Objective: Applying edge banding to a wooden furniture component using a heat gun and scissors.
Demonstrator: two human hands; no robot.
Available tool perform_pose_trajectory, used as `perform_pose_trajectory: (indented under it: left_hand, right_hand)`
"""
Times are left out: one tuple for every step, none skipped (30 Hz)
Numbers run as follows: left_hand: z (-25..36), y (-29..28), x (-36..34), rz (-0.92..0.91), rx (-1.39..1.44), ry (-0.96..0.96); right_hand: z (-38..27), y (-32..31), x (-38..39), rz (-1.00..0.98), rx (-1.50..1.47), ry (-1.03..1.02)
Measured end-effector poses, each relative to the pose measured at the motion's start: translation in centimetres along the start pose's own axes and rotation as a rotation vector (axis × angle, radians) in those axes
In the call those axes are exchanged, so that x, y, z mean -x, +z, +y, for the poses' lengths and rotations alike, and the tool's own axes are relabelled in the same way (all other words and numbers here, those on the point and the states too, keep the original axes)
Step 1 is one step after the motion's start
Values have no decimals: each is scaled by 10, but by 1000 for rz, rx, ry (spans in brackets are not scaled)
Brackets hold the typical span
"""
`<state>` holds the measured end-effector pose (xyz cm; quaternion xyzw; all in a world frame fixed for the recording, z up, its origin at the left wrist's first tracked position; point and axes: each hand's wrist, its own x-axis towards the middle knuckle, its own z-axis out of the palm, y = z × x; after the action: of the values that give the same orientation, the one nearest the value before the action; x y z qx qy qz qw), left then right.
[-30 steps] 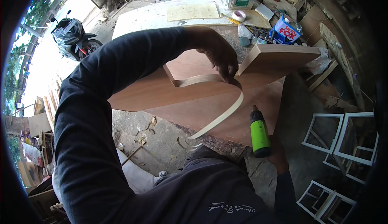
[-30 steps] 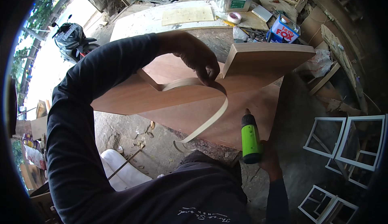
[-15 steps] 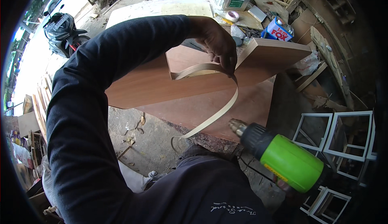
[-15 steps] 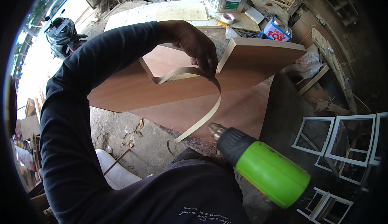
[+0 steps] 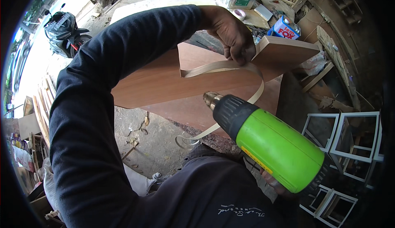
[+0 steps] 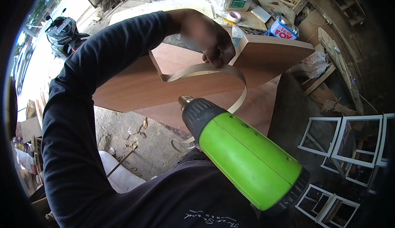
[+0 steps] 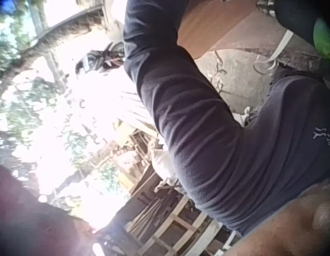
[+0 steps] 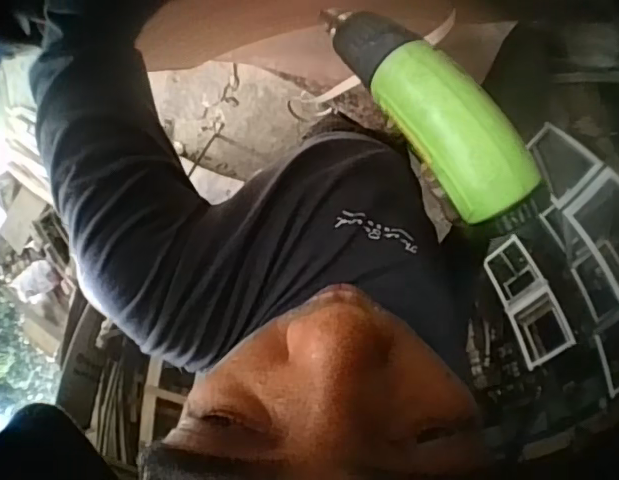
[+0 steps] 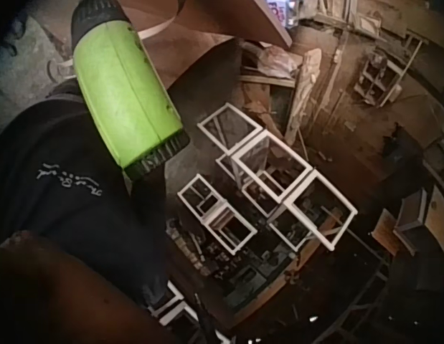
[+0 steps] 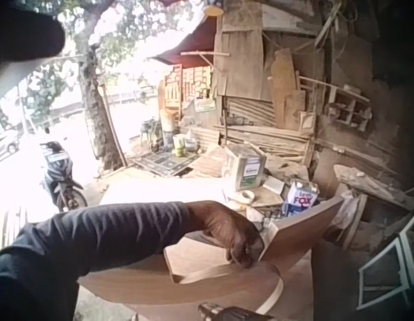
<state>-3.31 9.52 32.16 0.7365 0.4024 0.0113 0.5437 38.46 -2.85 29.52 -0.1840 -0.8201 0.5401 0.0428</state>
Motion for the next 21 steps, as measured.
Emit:
perform_pose_trajectory:
  left_hand:
    - [-1, -1, 1, -4, 2, 1]
    - [-1, -1, 2, 0, 1, 1]
    - [-1, -4, 3, 4, -4, 6]
    - [0, -6, 3, 1, -6, 13]
    - [2, -9, 3, -18, -17, -12]
    - [2, -10, 4, -34, -25, -45]
    - [2, -10, 5, -33, -24, -45]
    - [3, -11, 6, -34, -7, -51]
    - [-1, -11, 4, -39, 17, -56]
    - [-3, -10, 6, -36, 25, -58]
    - [-5, -10, 6, -26, 19, -60]
    - [-2, -9, 6, -17, 9, -61]
    - [-1, -8, 7, -17, 12, -59]
    - [0, -6, 7, 10, 0, -64]
    - [2, -5, 8, 39, -13, -69]
    - [3, -5, 8, 40, -10, -68]
    - [4, -6, 7, 18, -17, -64]
    - [5, -6, 6, -8, -26, -60]
    - [5, -7, 7, 1, -36, -71]
    - [5, -6, 9, -2, -32, -71]
    - [3, -5, 12, 16, -13, -78]
  right_hand:
    - [-2, 1, -4, -11, -7, -16]
    - [-4, 1, -8, -19, -17, -29]
    - [-6, 3, -11, -20, -23, -41]
    - [-10, 5, -15, -18, -28, -48]
    - [-14, 6, -20, -11, -32, -56]
    - [-15, 5, -23, -7, -46, -68]
    - [-20, 4, -27, 20, -53, -59]
    - [-27, 6, -34, 51, -56, -38]
    - [-43, 7, -48, 141, -27, 29]
    - [-60, 6, -62, 225, 4, 91]
    - [-63, 4, -73, 237, -86, 135]
    - [-66, 3, -79, 252, -176, 178]
    - [-71, 1, -84, 250, -175, 180]
    - [-75, 0, -88, 255, -221, 220]
    - [-80, -1, -92, 260, -265, 258]
    - [-83, -2, -96, 258, -264, 260]
    - [-86, -2, -99, 257, -264, 261]
    - [-88, -3, -102, 259, -266, 263]
    - [-89, -2, -104, 258, -269, 266]
    - [-90, -2, -106, 271, -285, 268]
    - [-90, -1, -107, 283, -302, 270]
